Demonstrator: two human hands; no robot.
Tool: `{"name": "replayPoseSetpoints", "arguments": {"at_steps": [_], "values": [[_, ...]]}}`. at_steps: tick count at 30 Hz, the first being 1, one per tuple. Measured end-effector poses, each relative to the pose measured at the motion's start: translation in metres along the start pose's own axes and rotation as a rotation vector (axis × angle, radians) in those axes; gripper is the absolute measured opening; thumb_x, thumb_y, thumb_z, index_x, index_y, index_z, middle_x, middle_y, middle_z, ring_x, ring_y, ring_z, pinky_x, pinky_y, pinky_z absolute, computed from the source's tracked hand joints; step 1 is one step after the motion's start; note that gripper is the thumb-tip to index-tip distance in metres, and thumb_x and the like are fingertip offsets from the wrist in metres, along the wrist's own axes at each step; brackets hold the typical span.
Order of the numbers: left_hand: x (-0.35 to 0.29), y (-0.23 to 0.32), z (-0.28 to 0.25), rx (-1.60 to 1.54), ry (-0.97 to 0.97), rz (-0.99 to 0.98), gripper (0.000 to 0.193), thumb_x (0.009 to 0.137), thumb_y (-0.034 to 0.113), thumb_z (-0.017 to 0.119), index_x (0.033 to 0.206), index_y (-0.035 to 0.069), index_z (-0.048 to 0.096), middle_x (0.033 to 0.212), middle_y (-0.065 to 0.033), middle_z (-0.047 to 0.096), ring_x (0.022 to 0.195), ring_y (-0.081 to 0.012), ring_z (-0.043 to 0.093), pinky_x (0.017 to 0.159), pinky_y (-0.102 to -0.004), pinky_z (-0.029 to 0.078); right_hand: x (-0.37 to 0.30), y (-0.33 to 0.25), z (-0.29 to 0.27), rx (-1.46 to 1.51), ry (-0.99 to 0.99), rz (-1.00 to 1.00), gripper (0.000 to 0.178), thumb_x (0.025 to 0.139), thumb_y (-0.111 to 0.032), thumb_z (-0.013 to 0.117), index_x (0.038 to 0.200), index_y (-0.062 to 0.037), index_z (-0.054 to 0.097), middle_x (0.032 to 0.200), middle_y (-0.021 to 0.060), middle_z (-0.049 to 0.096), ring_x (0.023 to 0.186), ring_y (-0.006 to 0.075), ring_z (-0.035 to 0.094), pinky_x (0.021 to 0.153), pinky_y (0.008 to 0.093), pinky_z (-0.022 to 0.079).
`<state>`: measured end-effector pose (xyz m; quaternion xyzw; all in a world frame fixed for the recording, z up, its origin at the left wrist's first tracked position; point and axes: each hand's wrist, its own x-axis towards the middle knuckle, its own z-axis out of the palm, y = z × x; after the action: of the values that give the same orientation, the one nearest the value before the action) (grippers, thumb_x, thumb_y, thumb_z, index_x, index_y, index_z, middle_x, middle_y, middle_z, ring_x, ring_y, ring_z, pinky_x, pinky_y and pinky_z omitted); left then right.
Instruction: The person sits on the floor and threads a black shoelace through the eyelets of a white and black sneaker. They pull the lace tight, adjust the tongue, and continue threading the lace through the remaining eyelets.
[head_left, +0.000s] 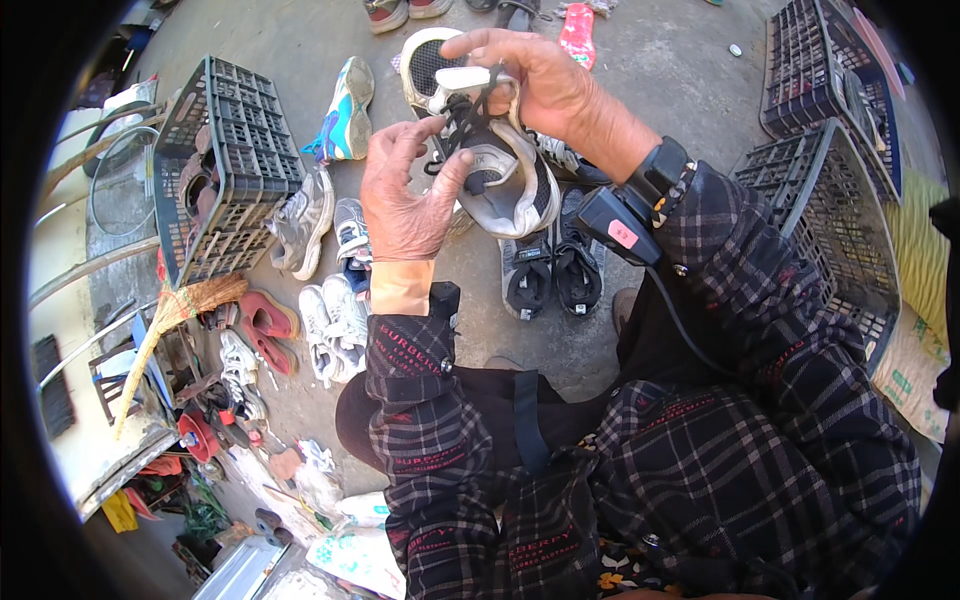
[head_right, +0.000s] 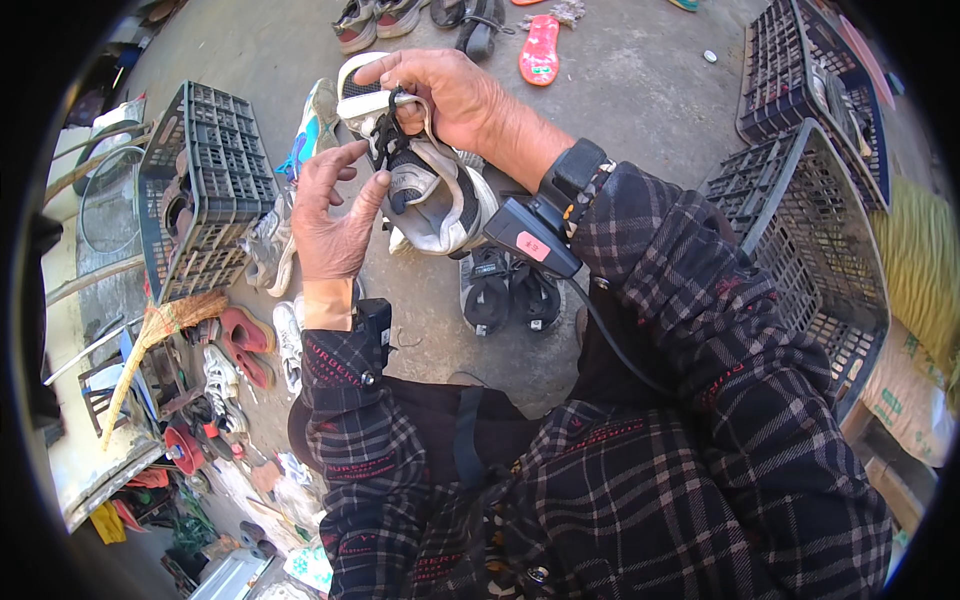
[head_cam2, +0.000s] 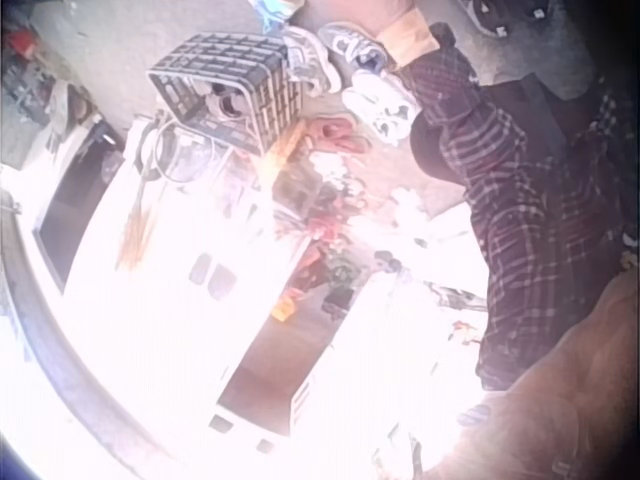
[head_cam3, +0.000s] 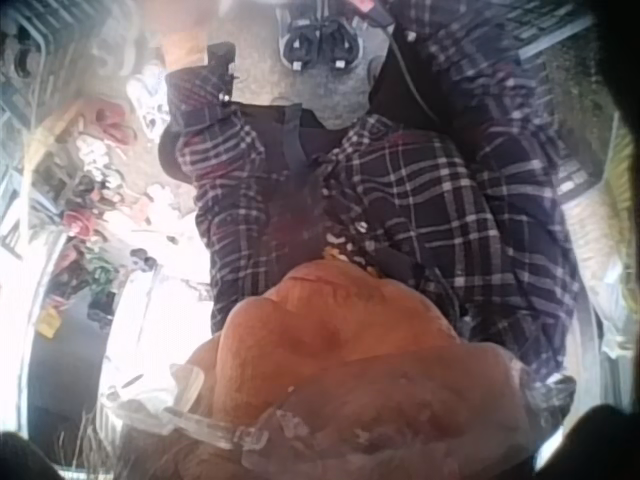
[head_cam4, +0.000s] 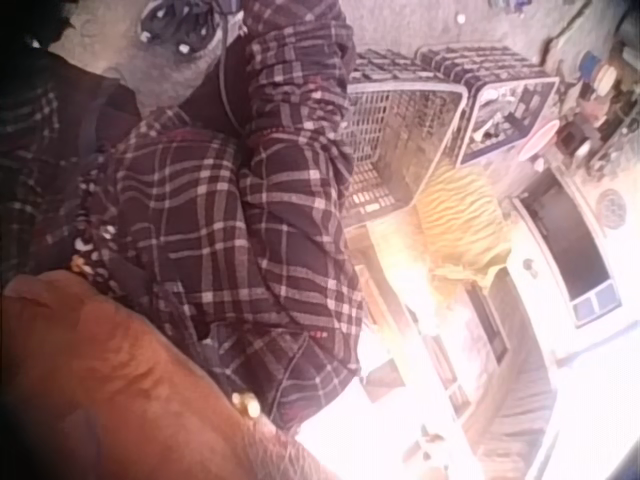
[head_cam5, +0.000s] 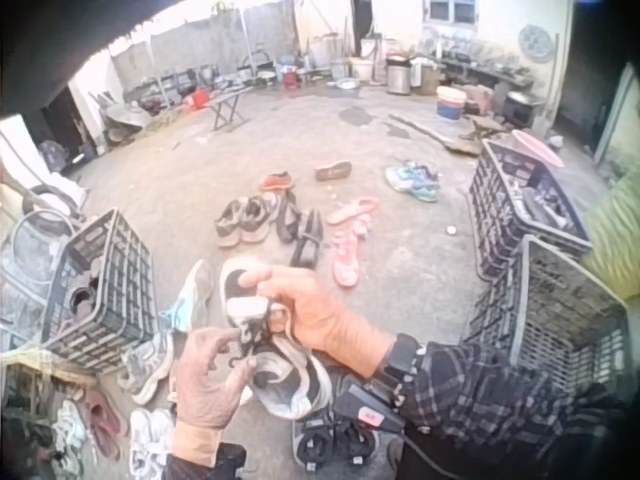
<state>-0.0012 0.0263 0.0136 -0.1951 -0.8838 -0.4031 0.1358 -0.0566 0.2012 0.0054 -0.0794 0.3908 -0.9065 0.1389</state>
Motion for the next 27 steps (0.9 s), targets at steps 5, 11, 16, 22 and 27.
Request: {"name": "replayPoseSetpoints", "arguments": {"at_steps": [5, 11, 16, 22, 27], "values": [[0.000, -0.002, 0.008, -0.148, -0.038, -0.034, 0.018, 0.077, 0.015, 0.067, 0.090, 0.004, 0.062, 0.086, -0.0035, 0.058, 0.073, -0.0127, 0.055, 0.068, -0.0238, 0.042, -0.002, 0.002, 0.000, -0.043, 0.000, 0.025, 0.022, 0.078, -0.010, 0.052, 0.096, -0.0019, 0.063, 0.071, 0.0003, 0.055, 0.052, 0.0047, 0.040, 0.043, 0.0170, 0.034], [0.001, 0.003, -0.014, -0.948, 0.097, -0.334, 0.016, 0.089, 0.017, 0.052, 0.089, 0.001, 0.054, 0.070, -0.0073, 0.057, 0.061, -0.0126, 0.054, 0.061, -0.0235, 0.045, 0.001, 0.014, -0.006, -0.206, 0.056, 0.030, 0.018, 0.079, -0.011, 0.053, 0.088, -0.0023, 0.065, 0.069, -0.0027, 0.051, 0.050, 0.0032, 0.036, 0.041, 0.0184, 0.026], [0.004, 0.019, -0.053, -1.430, -0.016, -0.366, 0.027, 0.089, 0.026, 0.053, 0.087, 0.000, 0.054, 0.061, -0.0041, 0.050, 0.049, -0.0088, 0.040, 0.055, -0.0274, 0.040, 0.002, 0.023, -0.011, -0.286, 0.138, 0.008, 0.017, 0.079, -0.013, 0.053, 0.086, -0.0027, 0.066, 0.070, -0.0013, 0.053, 0.049, 0.0039, 0.035, 0.041, 0.0197, 0.025], [0.005, 0.054, -0.061, -1.371, -1.072, 0.382, 0.021, 0.082, 0.012, 0.060, 0.089, -0.007, 0.063, 0.092, -0.0250, 0.060, 0.082, -0.0298, 0.062, 0.070, -0.0336, 0.050, 0.004, 0.022, -0.015, -0.377, 0.084, -0.052, 0.019, 0.081, -0.015, 0.053, 0.089, -0.0018, 0.064, 0.083, 0.0049, 0.061, 0.059, 0.0076, 0.052, 0.045, 0.0199, 0.039], [-0.002, 0.051, -0.057, -1.588, -0.869, 0.203, 0.019, 0.082, 0.013, 0.061, 0.088, -0.005, 0.062, 0.084, -0.0159, 0.063, 0.073, -0.0230, 0.062, 0.066, -0.0304, 0.049, 0.001, 0.016, -0.012, -0.071, 0.106, 0.130, 0.025, 0.083, -0.020, 0.055, 0.098, -0.0003, 0.061, 0.072, 0.0022, 0.058, 0.055, 0.0046, 0.050, 0.042, 0.0163, 0.036]]}}
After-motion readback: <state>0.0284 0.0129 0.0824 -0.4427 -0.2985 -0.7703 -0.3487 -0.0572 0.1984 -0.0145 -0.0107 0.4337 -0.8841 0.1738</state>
